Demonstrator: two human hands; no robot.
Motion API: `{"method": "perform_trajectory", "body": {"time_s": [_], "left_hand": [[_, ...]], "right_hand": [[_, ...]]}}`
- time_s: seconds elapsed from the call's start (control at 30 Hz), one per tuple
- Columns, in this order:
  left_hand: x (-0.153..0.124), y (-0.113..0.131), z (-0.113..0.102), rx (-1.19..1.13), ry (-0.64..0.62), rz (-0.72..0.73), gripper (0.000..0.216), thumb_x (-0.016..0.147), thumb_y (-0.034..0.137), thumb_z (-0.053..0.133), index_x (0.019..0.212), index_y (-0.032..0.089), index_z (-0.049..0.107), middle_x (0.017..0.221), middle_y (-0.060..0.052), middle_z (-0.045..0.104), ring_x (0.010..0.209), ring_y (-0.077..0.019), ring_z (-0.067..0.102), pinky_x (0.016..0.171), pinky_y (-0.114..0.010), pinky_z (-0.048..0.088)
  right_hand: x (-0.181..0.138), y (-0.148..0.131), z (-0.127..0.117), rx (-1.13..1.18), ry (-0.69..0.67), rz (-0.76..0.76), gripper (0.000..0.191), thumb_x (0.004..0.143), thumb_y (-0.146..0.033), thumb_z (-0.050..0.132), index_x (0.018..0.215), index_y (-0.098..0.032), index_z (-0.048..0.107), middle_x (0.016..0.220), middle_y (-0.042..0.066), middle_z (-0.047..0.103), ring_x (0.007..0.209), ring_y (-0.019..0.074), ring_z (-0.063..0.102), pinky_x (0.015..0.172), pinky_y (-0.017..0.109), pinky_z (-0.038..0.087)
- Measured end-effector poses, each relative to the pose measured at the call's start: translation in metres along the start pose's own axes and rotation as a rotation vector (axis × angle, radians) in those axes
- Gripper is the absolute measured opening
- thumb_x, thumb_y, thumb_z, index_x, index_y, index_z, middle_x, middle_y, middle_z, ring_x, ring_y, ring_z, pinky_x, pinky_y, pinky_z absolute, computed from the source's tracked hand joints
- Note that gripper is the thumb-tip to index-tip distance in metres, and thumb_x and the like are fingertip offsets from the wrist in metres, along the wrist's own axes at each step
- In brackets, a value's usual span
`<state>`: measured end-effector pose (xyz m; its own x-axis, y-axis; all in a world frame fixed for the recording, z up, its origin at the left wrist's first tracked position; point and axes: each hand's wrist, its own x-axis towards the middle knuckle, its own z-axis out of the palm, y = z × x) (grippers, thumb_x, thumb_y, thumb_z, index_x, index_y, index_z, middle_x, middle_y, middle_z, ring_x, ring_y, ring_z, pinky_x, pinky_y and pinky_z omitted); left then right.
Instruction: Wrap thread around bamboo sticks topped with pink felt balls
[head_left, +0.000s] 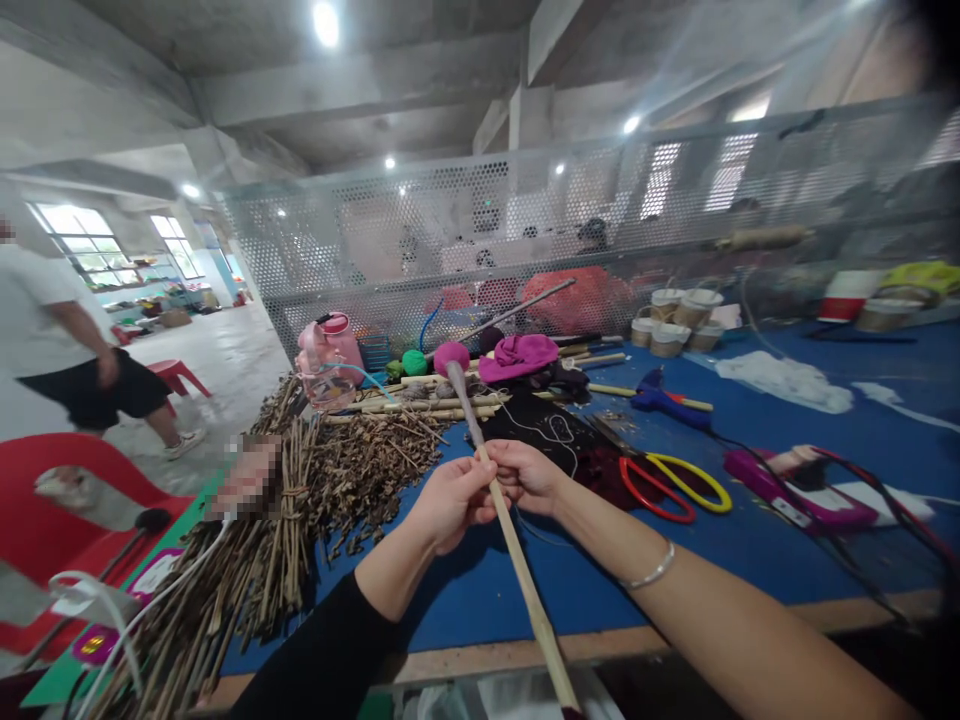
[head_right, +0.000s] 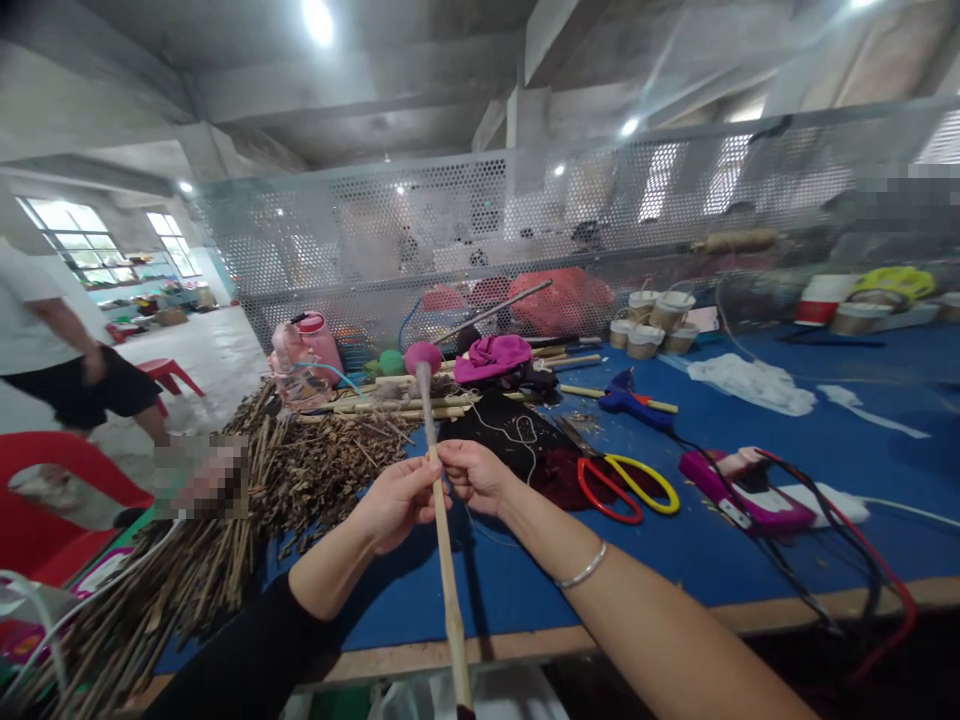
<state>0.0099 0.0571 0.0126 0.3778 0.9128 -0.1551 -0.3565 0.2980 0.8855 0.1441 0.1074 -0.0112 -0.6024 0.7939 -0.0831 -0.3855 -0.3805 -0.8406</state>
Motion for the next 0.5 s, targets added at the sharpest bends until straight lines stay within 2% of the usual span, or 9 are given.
{"method": "perform_trajectory", "body": {"time_s": [0.1,0.27,0.37,0.5], "left_hand": [[0.000,0.001,-0.001,-0.026,0.005,0.014,0.028,0.067,0.035,0.069,0.073,0.011,0.057,0.062,-0.003,0.062,0.049,-0.0073,0.058,0.043,-0.013,0.044],[-0.001,0.001,-0.004,-0.028,-0.011,0.042,0.030,0.067,0.035,0.069,0.082,0.011,0.059,0.063,-0.001,0.060,0.048,-0.0068,0.057,0.042,-0.013,0.042],[0.000,-0.001,-0.007,-0.008,-0.052,0.007,0.029,0.069,0.034,0.067,0.087,0.012,0.059,0.065,-0.001,0.059,0.050,-0.0086,0.059,0.041,-0.014,0.041],[0.004,-0.002,-0.011,-0.046,-0.085,-0.047,0.028,0.071,0.032,0.065,0.090,0.013,0.059,0.065,-0.001,0.058,0.051,-0.0090,0.059,0.039,-0.014,0.039]], "right_hand": [[0.001,0.000,0.000,-0.007,0.013,-0.021,0.027,0.067,-0.034,0.069,0.065,-0.013,0.052,0.039,-0.012,0.023,0.033,0.0005,0.011,0.029,0.013,0.011],[-0.001,-0.005,-0.004,-0.042,-0.007,-0.016,0.030,0.067,-0.037,0.068,0.064,-0.014,0.049,0.040,-0.012,0.026,0.032,0.0000,0.013,0.030,0.013,0.010],[-0.002,-0.007,-0.006,-0.074,-0.055,0.023,0.030,0.070,-0.037,0.066,0.065,-0.014,0.048,0.039,-0.012,0.028,0.031,-0.0004,0.012,0.029,0.013,0.007],[0.000,-0.006,-0.008,-0.112,-0.038,0.005,0.032,0.072,-0.039,0.063,0.063,-0.014,0.046,0.039,-0.009,0.036,0.030,-0.0003,0.015,0.029,0.014,0.006]]}}
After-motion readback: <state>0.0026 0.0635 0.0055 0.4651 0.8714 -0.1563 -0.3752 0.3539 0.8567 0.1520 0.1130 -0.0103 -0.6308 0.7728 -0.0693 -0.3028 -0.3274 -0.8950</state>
